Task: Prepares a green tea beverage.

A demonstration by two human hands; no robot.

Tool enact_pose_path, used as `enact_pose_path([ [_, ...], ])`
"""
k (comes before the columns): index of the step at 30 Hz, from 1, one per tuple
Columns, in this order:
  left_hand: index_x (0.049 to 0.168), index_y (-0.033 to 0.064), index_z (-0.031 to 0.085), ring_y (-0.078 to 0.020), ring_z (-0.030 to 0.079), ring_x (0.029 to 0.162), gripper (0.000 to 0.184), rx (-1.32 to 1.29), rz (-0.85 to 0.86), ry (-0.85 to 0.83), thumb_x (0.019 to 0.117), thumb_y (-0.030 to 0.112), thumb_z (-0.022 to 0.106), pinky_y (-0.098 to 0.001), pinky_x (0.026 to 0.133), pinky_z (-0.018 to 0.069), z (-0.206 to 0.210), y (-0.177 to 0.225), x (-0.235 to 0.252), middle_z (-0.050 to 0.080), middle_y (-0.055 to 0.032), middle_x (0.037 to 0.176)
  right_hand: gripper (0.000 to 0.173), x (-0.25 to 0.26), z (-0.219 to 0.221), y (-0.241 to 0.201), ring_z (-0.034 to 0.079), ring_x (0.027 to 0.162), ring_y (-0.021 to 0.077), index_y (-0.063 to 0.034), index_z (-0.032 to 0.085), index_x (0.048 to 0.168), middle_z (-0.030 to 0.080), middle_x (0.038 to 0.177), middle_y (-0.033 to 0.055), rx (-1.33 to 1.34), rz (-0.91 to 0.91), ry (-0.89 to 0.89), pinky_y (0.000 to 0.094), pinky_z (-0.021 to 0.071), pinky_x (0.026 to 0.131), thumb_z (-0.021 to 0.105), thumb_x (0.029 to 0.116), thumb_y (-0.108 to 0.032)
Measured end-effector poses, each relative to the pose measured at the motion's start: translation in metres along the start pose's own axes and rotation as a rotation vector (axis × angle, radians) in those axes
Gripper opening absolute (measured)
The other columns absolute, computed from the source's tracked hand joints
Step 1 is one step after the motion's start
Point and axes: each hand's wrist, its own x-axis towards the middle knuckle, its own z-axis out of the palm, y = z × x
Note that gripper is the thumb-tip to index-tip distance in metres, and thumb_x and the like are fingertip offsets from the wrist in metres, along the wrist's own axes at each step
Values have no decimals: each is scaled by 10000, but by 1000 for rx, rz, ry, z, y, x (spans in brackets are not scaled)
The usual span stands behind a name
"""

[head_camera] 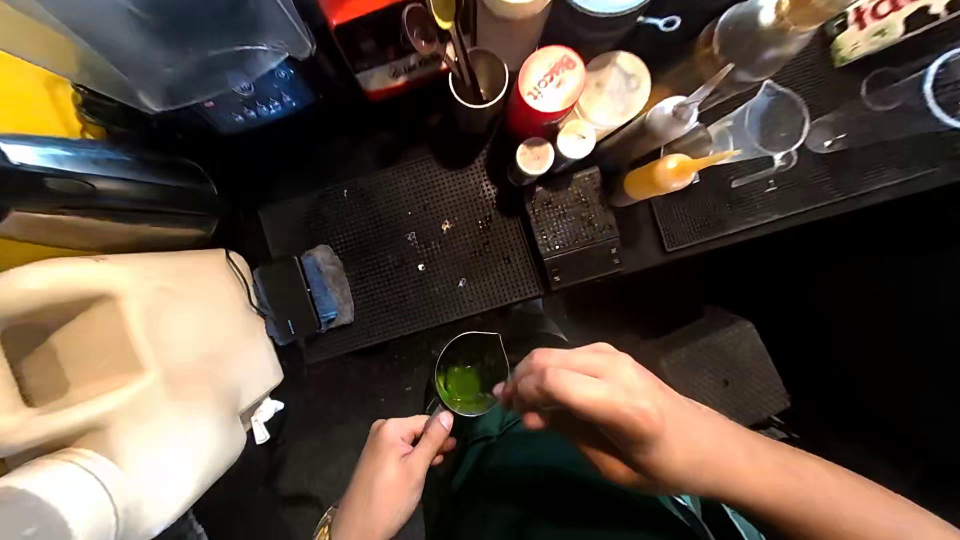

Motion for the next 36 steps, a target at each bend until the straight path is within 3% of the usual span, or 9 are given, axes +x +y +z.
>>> enact_pose_path([
  [3,785,98,746,-111,750,742,376,-7,-4,-2,1040,303,560,-324,719,639,4,1,-3,762,-11,771,156,4,-19,-1,656,813,72,-82,671,999,678,907,5,-182,25,-7,223,561,691,535,1042,-144],
  [8,701,106,711,-29,629,610,396,69,105,37,1029,283,578,-261,587,522,5,6,-3,665,42,645,134,16,-16,0,708,934,126,-45,680,994,722,980,57,-45,-47,-6,270,604,799,571,1034,-111],
  [13,757,79,744,-54,696,673,357,56,96,-15,1030,243,582,-281,657,589,0,11,-7,726,4,714,121,22,-36,-4,643,762,61,-103,675,955,667,870,-9,-189,-25,-59,211,536,632,574,1015,-132],
  [17,678,76,693,-14,601,581,405,95,170,19,1026,260,595,-257,566,503,0,16,-5,644,23,613,128,27,-28,-4,706,921,137,-52,683,1003,720,977,65,-14,-76,-65,273,595,776,567,1030,-98],
  [21,718,69,723,-29,637,618,378,94,174,30,1025,252,600,-258,600,536,-1,17,-6,677,9,651,113,30,-43,-5,648,761,82,-107,656,967,669,870,-1,-125,-28,-100,235,540,629,556,1018,-123],
  [23,666,77,681,-14,539,539,412,109,182,52,1022,269,606,-239,525,443,2,18,-3,600,29,583,104,36,-45,-1,665,796,59,-95,685,955,692,895,-6,-203,-57,-21,209,556,660,595,1001,-124],
  [26,673,92,695,-9,568,554,404,104,223,94,1018,282,603,-241,537,474,2,20,5,623,35,596,115,37,-42,-5,701,882,111,-66,682,981,714,941,39,-78,-82,-85,257,592,747,581,1022,-105],
  [28,690,104,713,-23,620,580,392,73,220,110,1018,285,599,-251,560,523,3,21,9,657,36,620,120,35,-49,-10,670,794,87,-96,663,971,689,896,13,-135,-54,-121,239,556,658,559,1026,-121],
  [36,662,115,693,-8,538,525,409,105,331,213,1006,320,607,-240,514,447,11,30,25,604,56,579,154,33,-49,-22,702,873,140,-72,652,1021,708,969,64,-166,-54,-82,286,587,733,523,1065,-144],
])
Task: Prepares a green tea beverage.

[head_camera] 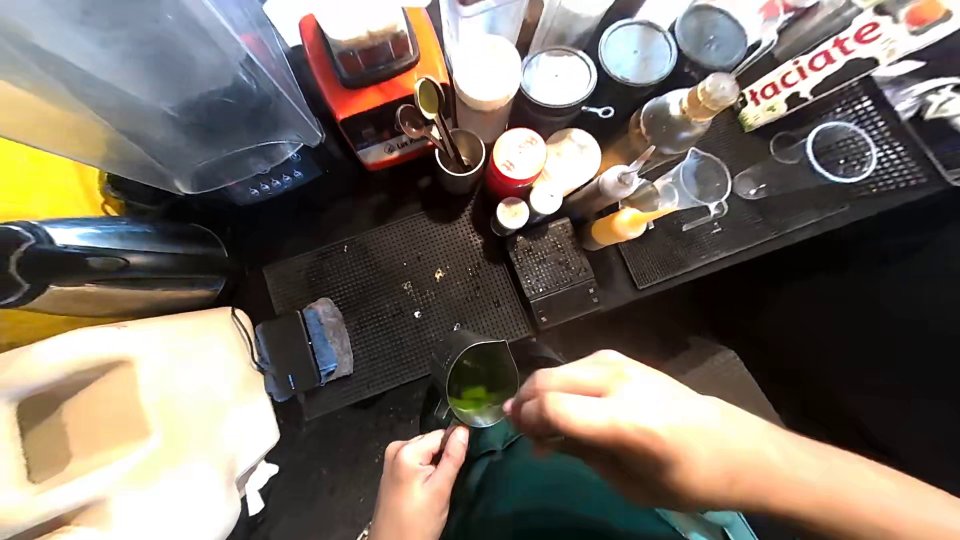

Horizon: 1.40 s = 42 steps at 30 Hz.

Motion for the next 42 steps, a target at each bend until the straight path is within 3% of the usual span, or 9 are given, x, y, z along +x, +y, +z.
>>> enact_pose_path([
  [4,645,124,678,-9,515,516,429,-10,54,26,1004,349,610,-232,499,427,11,-8,5,573,60,563,155,3,-7,6,689,857,47,-102,697,983,718,952,-16,-246,34,129,203,585,721,554,1031,-140],
  [7,690,144,715,-12,600,564,398,-36,14,33,1002,361,599,-247,544,505,14,-12,14,642,69,612,136,0,8,6,717,956,121,-68,664,1028,732,1060,57,-95,-2,95,270,612,808,538,1052,-111],
  [10,722,145,733,-43,668,622,387,-92,-9,43,1009,357,582,-277,605,580,15,-17,20,695,57,668,159,-8,5,1,708,880,108,-80,652,1032,724,1002,42,-109,59,44,262,596,735,512,1068,-146],
  [13,722,141,727,-57,698,655,387,-127,-14,28,1009,354,580,-290,635,600,19,-19,24,722,44,700,140,0,-8,7,684,826,28,-94,692,975,713,948,-26,-321,87,201,198,594,713,564,1016,-137],
  [17,751,131,740,-77,719,684,370,-175,-17,41,1019,326,575,-302,659,619,18,-17,31,738,28,726,145,-6,18,8,718,958,112,-54,672,1051,731,1071,55,-126,28,157,272,615,831,552,1053,-136],
  [19,770,122,744,-106,743,718,368,-192,-28,51,1027,322,571,-329,696,646,17,-20,34,750,13,748,150,-16,17,1,720,949,126,-69,662,1054,731,1063,61,-111,41,111,277,608,808,536,1063,-151],
  [24,813,94,755,-121,756,749,351,-224,-55,96,1032,302,575,-336,724,653,35,-30,46,767,-13,787,148,-37,-7,-25,726,1061,191,-85,634,1069,728,1104,70,-212,-22,320,355,637,903,509,1078,-164],
  [34,762,103,736,-101,730,682,377,-105,19,183,1017,331,579,-332,673,626,63,-34,75,738,0,717,114,-62,-6,-14,738,1011,186,-72,612,1034,736,1093,101,-352,-150,369,309,626,851,527,1068,-139],
  [42,849,9,736,-172,767,760,322,-313,-143,288,1042,212,579,-356,748,655,98,-18,82,771,-89,815,123,-84,-33,31,736,999,184,-68,628,1065,728,1038,85,-145,-107,460,340,635,869,541,1066,-156],
])
